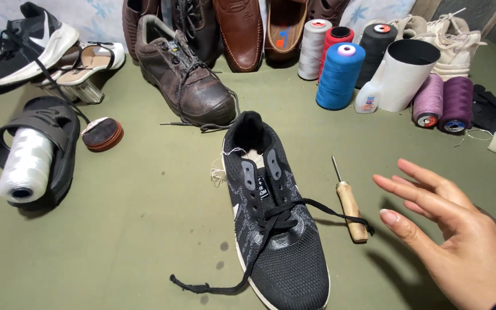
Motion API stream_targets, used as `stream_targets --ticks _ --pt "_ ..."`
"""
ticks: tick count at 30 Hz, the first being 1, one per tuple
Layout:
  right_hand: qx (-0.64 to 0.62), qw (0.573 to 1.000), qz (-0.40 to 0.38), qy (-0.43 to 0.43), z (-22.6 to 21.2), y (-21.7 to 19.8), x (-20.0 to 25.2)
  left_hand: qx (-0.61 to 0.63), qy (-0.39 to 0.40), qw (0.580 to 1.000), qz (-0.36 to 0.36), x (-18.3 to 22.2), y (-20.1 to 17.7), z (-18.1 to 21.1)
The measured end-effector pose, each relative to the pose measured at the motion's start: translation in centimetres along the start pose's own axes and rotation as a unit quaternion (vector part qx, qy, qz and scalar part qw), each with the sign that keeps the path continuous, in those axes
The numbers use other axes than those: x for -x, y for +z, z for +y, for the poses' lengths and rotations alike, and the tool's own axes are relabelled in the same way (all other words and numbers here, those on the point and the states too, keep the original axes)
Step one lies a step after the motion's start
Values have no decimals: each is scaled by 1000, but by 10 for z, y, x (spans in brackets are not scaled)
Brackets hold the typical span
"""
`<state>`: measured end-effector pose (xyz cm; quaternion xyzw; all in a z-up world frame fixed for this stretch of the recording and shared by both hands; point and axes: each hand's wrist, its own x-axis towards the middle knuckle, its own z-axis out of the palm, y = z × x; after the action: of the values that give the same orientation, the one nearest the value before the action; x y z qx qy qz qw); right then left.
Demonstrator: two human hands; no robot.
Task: Lacing and hand-sewing a black sneaker for repair on a workbench.
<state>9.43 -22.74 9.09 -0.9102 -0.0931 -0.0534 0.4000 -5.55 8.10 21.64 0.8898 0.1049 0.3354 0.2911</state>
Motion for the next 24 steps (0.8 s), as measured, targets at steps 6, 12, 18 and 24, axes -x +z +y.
stream_targets --ticks 6,12,18,24 --pt "-35 995 -36 -86 -23 23 2 38 -53 998 16 22 57 -22" --pt "-20 985 -63 -159 -50 48 -15 58 -54 997 -20 41 138 -52" --pt "-31 938 -112 -326 -93 67 -72 153 -235 955 -94 71 183 -49" --pt "250 875 -214 -356 -118 95 -116 76 -135 988 -7 100 204 -23"
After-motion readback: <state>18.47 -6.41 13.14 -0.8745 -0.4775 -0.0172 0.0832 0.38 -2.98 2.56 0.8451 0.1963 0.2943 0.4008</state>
